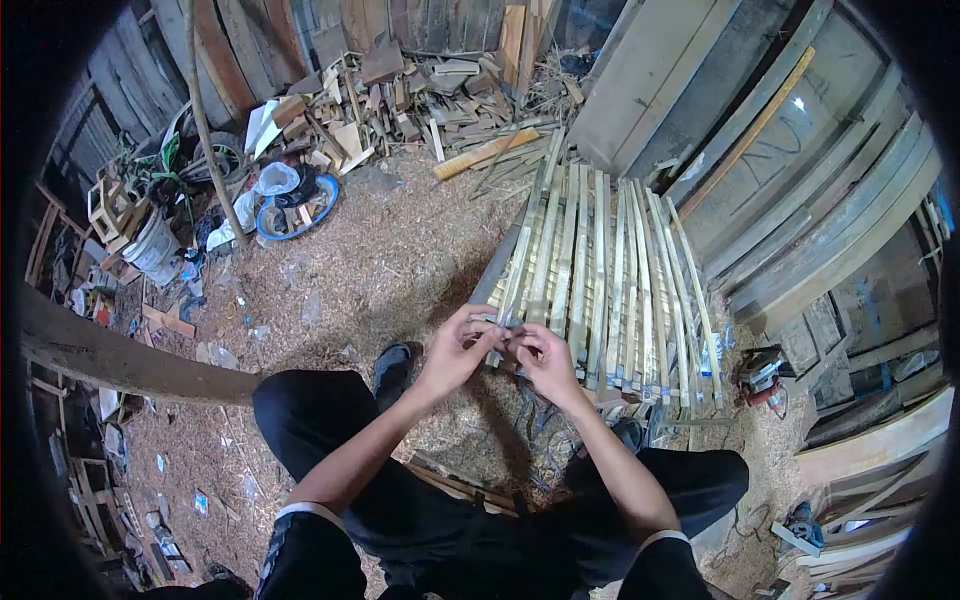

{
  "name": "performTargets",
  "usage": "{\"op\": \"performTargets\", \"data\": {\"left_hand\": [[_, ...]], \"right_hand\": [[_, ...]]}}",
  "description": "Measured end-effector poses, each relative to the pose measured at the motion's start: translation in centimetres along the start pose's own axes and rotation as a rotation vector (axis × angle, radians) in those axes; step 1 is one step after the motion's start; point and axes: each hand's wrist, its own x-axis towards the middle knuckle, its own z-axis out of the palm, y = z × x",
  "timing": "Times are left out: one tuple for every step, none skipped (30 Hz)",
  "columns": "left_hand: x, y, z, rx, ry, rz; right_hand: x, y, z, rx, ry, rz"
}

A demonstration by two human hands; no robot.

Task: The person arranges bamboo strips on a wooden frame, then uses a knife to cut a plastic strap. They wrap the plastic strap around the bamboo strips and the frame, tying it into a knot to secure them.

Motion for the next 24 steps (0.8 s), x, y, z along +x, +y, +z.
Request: {"op": "performTargets", "data": {"left_hand": [[0.4, -0.2, 0.1, -0.105, -0.014, -0.061], [0.7, -0.4, 0.2, -0.211, -0.027, -0.123], [0.9, -0.7, 0.4, -0.208, -0.028, -0.121], [1.2, -1.0, 0.6, -0.263, -0.018, -0.145], [1.4, -1.5, 0.9, -0.321, -0.006, -0.171], [1.5, -2.1, 1.3, -0.324, -0.003, -0.173], [1.6, -2.7, 1.7, -0.297, 0.014, -0.163], [1.6, -3.3, 1.9, -0.270, 0.029, -0.154], [1.4, -3.1, 2.1, -0.270, 0.031, -0.159], [1.3, -2.7, 2.1, -0.234, 0.036, -0.180], [1.2, -2.4, 2.2, -0.199, 0.035, -0.201], [1.2, -2.4, 2.5, -0.201, 0.025, -0.199], [1.0, -2.5, 2.9, -0.151, 0.112, -0.168], [0.9, -2.6, 3.3, -0.102, 0.203, -0.140], [0.9, -2.4, 3.3, -0.095, 0.185, -0.147], [0.9, -2.2, 3.3, -0.098, 0.184, -0.147], [0.9, -2.1, 3.2, -0.138, 0.197, -0.200], [0.9, -2.0, 3.2, -0.179, 0.209, -0.253], [0.8, -2.3, 3.1, -0.182, 0.207, -0.255], [0.7, -2.6, 2.8, -0.310, 0.194, -0.247], [0.7, -2.7, 2.7, -0.437, 0.181, -0.237], [0.7, -2.8, 2.5, -0.439, 0.180, -0.236], [0.6, -2.9, 2.4, -0.366, 0.185, -0.211], [0.6, -2.9, 2.4, -0.292, 0.190, -0.186]], "right_hand": [[0.0, -0.3, -0.1, 0.001, 0.040, 0.089], [0.1, -0.2, -0.3, 0.002, 0.042, 0.083], [0.1, -0.1, -0.5, 0.022, -0.003, 0.064], [0.2, 0.1, -0.6, 0.041, -0.047, 0.045], [0.2, 0.4, -0.7, 0.039, -0.047, 0.044], [0.0, 0.3, -0.7, 0.066, -0.026, 0.037], [-0.1, 0.2, -0.5, 0.095, -0.005, 0.030], [-0.1, 0.3, -0.3, 0.096, -0.007, 0.035], [-0.1, 0.5, -0.1, 0.078, 0.029, 0.020], [0.0, 0.6, 0.3, 0.063, 0.070, 0.002], [-0.1, 0.7, 0.6, 0.068, 0.079, 0.005], [0.0, 0.5, 0.7, 0.000, 0.076, 0.000], [0.3, 0.2, 0.7, -0.073, 0.070, -0.006], [0.1, 0.0, 0.8, -0.071, 0.081, -0.007], [0.1, 0.0, 0.8, -0.084, 0.096, -0.004], [0.0, 0.1, 0.9, -0.094, 0.110, 0.000], [0.1, 0.2, 1.0, -0.095, 0.111, 0.003], [0.1, 0.2, 1.0, -0.067, 0.130, 0.019], [0.2, 0.2, 0.9, -0.041, 0.151, 0.035], [0.1, 0.2, 0.9, -0.045, 0.152, 0.038], [0.1, -0.1, 0.8, -0.049, 0.151, 0.030], [0.2, -0.3, 0.9, -0.052, 0.150, 0.021], [0.2, -0.2, 0.9, -0.052, 0.151, 0.023], [0.2, 0.0, 1.0, -0.035, 0.159, 0.028]]}}
